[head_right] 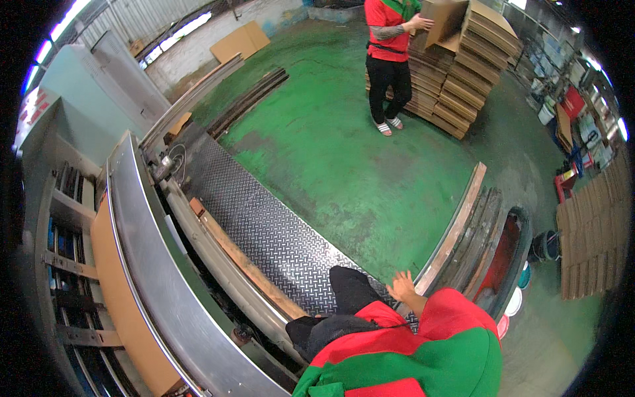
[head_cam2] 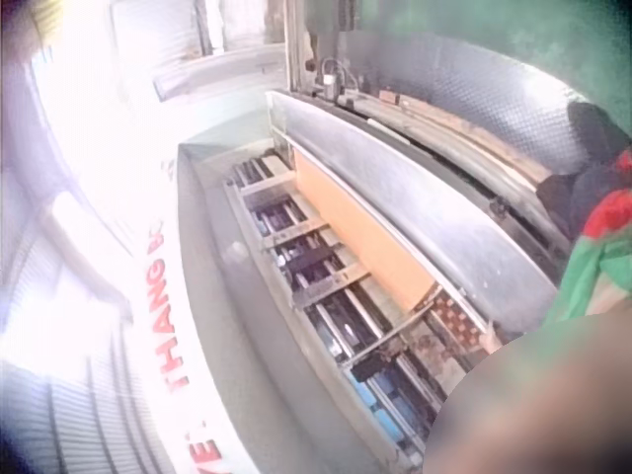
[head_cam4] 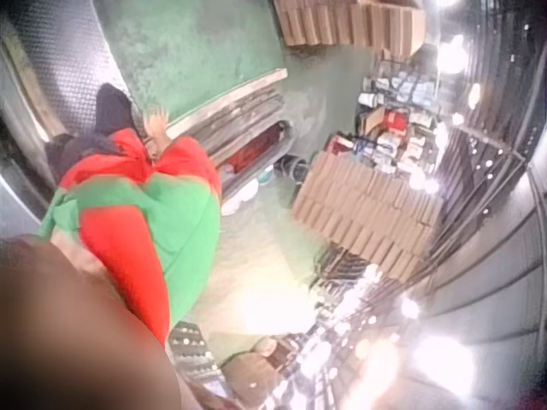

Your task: The person feeds large cardboard sheets into a machine, aligning them on the conveyor and guiding them through rollers. The person repeatedly picks up sheets, positions them, and ensures they move through the machine.

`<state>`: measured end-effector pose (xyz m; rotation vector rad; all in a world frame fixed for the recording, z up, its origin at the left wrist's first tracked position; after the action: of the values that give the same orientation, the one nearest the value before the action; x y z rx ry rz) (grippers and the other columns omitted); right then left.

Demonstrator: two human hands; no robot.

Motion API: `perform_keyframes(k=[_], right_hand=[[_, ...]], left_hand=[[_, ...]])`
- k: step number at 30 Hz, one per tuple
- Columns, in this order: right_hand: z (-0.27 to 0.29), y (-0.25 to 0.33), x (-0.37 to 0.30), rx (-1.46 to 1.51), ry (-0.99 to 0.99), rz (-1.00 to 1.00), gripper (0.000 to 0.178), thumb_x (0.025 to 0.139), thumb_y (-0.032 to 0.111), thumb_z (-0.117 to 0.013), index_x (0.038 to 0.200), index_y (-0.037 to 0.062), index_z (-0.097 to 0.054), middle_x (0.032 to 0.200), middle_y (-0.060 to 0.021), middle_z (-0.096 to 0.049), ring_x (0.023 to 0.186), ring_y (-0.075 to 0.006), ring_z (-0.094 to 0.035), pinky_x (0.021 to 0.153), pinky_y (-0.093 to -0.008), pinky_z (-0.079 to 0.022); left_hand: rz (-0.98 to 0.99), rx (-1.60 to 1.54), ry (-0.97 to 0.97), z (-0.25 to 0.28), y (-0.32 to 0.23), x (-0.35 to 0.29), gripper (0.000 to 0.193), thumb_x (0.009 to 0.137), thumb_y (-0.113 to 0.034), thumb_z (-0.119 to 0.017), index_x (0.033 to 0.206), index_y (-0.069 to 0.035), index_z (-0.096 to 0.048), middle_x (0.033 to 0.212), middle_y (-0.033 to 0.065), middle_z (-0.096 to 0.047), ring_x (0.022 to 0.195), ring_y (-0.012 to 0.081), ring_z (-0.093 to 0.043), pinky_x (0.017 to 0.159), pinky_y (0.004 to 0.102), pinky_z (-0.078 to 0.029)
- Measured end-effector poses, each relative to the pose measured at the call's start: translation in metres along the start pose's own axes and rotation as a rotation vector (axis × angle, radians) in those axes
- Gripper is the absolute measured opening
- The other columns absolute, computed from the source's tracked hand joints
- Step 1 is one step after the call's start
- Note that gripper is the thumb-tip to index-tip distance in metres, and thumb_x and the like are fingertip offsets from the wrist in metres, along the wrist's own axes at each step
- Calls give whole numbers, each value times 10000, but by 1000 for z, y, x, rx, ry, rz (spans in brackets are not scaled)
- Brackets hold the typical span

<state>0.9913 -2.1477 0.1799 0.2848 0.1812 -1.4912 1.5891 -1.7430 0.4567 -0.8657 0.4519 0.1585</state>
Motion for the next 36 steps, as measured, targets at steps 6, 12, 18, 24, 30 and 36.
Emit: perform_keyframes(k=[6, 12, 18, 24, 30, 36], right_hand=[[2, -12, -37, 32, -23, -48, 575, 924, 523, -456, 966, 20, -730, 990, -151, -700, 1182, -314, -535, 1138, -579, -162], [12, -11, -40, 168, -121, -69, 533, 903, 489, -488, 822, 26, -738, 851, -139, -711, 1034, -286, -612, 1053, -521, -270], [11, -12, -43, 244, -167, -62, 458, 858, 443, -540, 769, 36, -730, 776, -177, -690, 910, -294, -641, 976, -484, -327], [9, -12, -43, 245, -129, -69, 448, 849, 439, -545, 749, 41, -726, 757, -170, -688, 882, -290, -648, 919, -470, -347], [13, -12, -44, 216, -149, -50, 446, 850, 439, -544, 734, 49, -726, 724, -170, -681, 826, -290, -657, 898, -464, -356], [11, -12, -42, 210, -104, -49, 444, 846, 448, -549, 747, 55, -730, 713, -170, -679, 798, -295, -664, 911, -464, -356]], left_hand=[[-169, 249, -145, 37, 58, 71, 563, 791, -338, -732, 1146, 79, -605, 1053, 263, -645, 937, 364, -634, 812, 470, -504], [-273, 352, -196, 66, 88, 121, 530, 744, -274, -782, 1068, 125, -653, 963, 285, -690, 849, 364, -670, 761, 463, -522], [-265, 774, -478, 72, 87, 128, 548, 686, -368, -794, 943, 107, -697, 869, 274, -697, 784, 375, -678, 758, 480, -528], [-286, 828, -535, 54, 65, 92, 547, 681, -385, -794, 944, 86, -705, 874, 271, -697, 799, 379, -678, 762, 478, -529], [-270, 878, -584, 43, 45, 67, 547, 675, -402, -794, 946, 66, -713, 879, 269, -697, 814, 383, -677, 766, 476, -529], [-251, 916, -614, 38, 35, 56, 547, 670, -420, -794, 948, 45, -720, 885, 266, -697, 830, 387, -677, 770, 474, -529]])
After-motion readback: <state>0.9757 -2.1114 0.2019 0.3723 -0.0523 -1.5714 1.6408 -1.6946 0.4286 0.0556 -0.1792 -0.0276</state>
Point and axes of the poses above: each hand's wrist, its own x-axis towards the middle knuckle, its own z-axis out of the back of the hand, y = z × x, the point moved 5 cm from there along x, towards the middle knuckle
